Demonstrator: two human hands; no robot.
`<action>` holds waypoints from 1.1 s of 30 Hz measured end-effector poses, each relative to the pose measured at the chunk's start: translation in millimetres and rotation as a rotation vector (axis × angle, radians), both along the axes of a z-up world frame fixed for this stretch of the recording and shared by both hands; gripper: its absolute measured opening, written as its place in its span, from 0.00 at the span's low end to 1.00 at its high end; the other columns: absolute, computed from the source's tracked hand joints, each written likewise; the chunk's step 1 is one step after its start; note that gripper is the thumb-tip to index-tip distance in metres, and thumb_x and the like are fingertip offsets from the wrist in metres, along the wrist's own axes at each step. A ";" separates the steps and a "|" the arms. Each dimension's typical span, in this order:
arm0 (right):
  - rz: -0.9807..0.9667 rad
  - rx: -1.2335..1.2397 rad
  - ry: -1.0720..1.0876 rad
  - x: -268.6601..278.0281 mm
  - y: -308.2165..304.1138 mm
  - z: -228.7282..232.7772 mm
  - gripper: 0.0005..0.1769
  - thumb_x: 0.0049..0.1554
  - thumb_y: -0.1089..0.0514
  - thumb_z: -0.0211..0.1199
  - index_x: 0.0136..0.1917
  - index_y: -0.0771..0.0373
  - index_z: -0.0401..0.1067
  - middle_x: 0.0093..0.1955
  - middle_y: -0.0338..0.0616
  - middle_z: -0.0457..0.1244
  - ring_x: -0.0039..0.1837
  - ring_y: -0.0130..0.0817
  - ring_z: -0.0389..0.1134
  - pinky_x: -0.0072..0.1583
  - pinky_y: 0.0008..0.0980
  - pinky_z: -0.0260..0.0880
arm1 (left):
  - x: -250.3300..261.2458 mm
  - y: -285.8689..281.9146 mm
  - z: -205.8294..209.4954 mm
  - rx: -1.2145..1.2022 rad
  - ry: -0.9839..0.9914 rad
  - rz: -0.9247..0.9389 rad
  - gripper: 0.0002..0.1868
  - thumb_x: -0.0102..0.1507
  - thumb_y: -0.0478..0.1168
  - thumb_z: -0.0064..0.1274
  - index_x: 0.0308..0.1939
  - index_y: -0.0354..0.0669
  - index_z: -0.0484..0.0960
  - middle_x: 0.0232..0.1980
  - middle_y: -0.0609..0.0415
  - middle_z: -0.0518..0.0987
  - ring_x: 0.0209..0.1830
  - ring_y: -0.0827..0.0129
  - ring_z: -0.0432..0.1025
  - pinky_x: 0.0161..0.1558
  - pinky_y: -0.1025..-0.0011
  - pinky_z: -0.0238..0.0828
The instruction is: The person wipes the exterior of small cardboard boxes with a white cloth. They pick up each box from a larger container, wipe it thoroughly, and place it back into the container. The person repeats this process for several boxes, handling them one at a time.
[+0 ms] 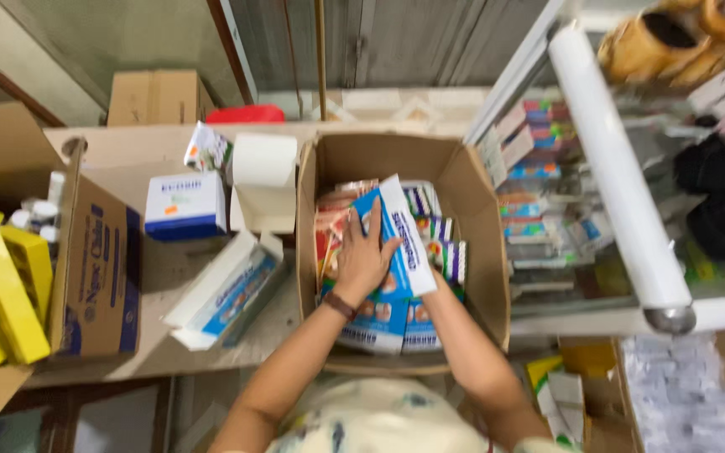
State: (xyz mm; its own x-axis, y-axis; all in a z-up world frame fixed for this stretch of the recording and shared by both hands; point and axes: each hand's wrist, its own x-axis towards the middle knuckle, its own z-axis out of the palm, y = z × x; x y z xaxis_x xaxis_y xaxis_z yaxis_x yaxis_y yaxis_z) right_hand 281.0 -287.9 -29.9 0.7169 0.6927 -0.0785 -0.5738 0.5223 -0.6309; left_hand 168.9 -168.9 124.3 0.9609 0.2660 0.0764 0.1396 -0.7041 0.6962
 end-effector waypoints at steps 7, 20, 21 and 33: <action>-0.058 0.102 -0.088 -14.8 -2.5 52.0 0.36 0.67 0.42 0.38 0.83 0.49 0.37 0.85 0.42 0.40 0.80 0.46 0.50 0.76 0.47 0.53 | 13.7 4.9 42.7 0.566 -0.505 -0.289 0.36 0.62 0.37 0.53 0.71 0.79 0.73 0.83 0.38 0.45 0.84 0.43 0.41 0.69 0.21 0.36; 0.165 -0.324 0.230 14.6 -22.3 8.4 0.30 0.66 0.45 0.47 0.77 0.58 0.54 0.75 0.50 0.56 0.72 0.42 0.60 0.72 0.42 0.61 | 27.7 89.3 93.0 0.335 -0.405 -0.577 0.14 0.50 0.40 0.63 0.40 0.47 0.82 0.37 0.53 0.82 0.41 0.57 0.79 0.46 0.60 0.74; 0.116 -0.356 0.257 13.3 -27.5 15.1 0.30 0.66 0.45 0.48 0.76 0.59 0.56 0.73 0.50 0.57 0.71 0.42 0.61 0.70 0.42 0.63 | 20.8 100.8 97.2 0.289 -0.435 -0.502 0.12 0.53 0.41 0.63 0.39 0.47 0.82 0.36 0.52 0.82 0.38 0.55 0.79 0.41 0.60 0.74; 0.042 -0.398 0.230 -14.1 -8.3 89.1 0.31 0.63 0.41 0.56 0.72 0.61 0.68 0.65 0.49 0.67 0.63 0.43 0.70 0.64 0.43 0.71 | -123.9 193.8 125.7 0.326 -0.374 0.279 0.06 0.65 0.43 0.57 0.39 0.46 0.80 0.36 0.52 0.81 0.35 0.51 0.77 0.34 0.56 0.71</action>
State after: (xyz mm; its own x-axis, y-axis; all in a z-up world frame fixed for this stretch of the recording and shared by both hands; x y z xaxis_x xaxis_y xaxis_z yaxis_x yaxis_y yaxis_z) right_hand 266.9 -296.2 59.2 0.6218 0.6046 -0.4978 -0.7376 0.2385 -0.6317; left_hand 45.0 24.8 250.0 0.7493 0.4118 0.5187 0.1372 -0.8627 0.4867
